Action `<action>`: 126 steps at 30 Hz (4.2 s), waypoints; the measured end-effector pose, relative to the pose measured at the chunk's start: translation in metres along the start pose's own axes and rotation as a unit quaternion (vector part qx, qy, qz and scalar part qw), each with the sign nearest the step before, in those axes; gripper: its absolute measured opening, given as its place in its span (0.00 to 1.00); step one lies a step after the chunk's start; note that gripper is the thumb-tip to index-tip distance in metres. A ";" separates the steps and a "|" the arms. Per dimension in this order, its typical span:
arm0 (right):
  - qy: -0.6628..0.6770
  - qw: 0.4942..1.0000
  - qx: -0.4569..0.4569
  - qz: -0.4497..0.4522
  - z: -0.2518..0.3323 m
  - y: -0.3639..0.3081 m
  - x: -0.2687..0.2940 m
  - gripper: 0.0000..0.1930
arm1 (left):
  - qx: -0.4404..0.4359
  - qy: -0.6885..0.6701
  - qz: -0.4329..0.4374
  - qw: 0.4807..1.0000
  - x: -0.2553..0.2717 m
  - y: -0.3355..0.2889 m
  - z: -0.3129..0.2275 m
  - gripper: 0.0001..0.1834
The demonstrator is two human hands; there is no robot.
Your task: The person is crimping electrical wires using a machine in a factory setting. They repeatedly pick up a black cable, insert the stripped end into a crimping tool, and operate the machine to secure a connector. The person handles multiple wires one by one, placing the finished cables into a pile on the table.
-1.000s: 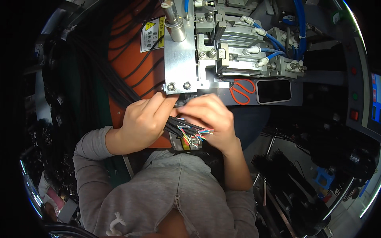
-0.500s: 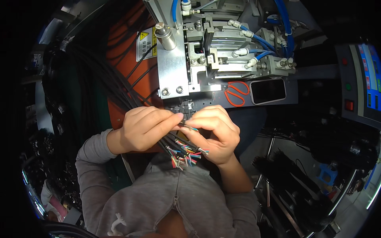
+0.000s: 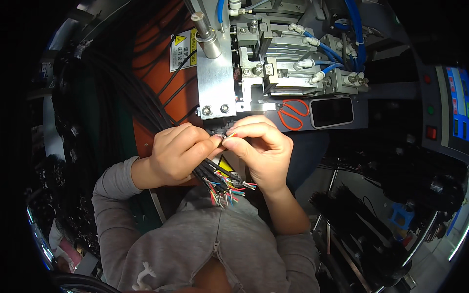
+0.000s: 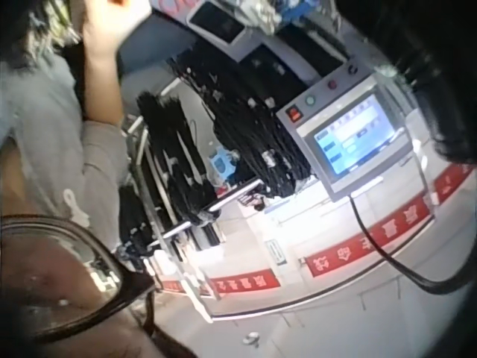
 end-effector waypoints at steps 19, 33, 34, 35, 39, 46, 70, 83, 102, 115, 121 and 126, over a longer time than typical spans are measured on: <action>-0.321 0.942 0.090 0.035 0.000 -0.002 0.018 0.04 | -0.031 0.098 0.056 0.993 -0.024 -0.009 -0.007 0.18; -0.378 0.913 0.152 -0.007 -0.007 -0.003 0.010 0.04 | 0.021 0.140 0.075 0.987 -0.031 -0.010 0.000 0.13; -0.360 0.924 0.131 -0.017 -0.011 -0.002 0.013 0.04 | 0.020 0.131 0.061 0.989 -0.029 -0.009 0.001 0.13; -0.296 0.953 0.048 -0.030 -0.027 -0.001 0.023 0.03 | 0.019 0.121 0.047 0.991 -0.027 -0.009 0.002 0.12; -0.114 0.981 -0.152 -0.043 -0.067 -0.008 0.036 0.03 | 0.004 0.123 0.023 0.992 -0.025 -0.009 0.003 0.09; -0.317 0.942 0.106 0.016 -0.010 0.003 0.008 0.06 | 0.035 0.119 0.071 0.990 -0.027 -0.004 0.010 0.10; -0.107 0.965 0.174 0.167 0.027 -0.012 0.007 0.16 | 0.024 0.005 0.065 0.998 -0.016 -0.003 0.004 0.21; -0.038 0.993 0.091 0.068 0.016 -0.008 0.004 0.09 | -0.001 -0.051 -0.027 0.998 0.010 0.007 0.002 0.14; -0.075 0.995 0.018 0.067 0.008 -0.002 -0.006 0.06 | 0.006 -0.058 -0.023 0.998 0.004 0.006 0.004 0.09; -0.144 0.985 -0.077 0.051 -0.011 -0.006 0.013 0.05 | -0.043 0.072 -0.019 0.996 -0.006 -0.001 -0.006 0.12; -0.083 0.991 -0.085 0.058 -0.021 -0.006 0.021 0.03 | -0.026 0.085 0.021 0.996 -0.015 -0.006 -0.005 0.17; -0.331 0.943 0.037 0.030 -0.004 0.000 0.018 0.03 | -0.019 0.121 0.072 0.990 -0.028 -0.009 -0.006 0.19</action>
Point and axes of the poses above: each hand's wrist, its own y-axis towards the middle knuckle, its own x-axis out of the back of the hand, z = x × y, the point moved 10 cm from there along y, towards the middle knuckle, and after that the axes turned 4 degrees about -z, right-handed, at the moved point
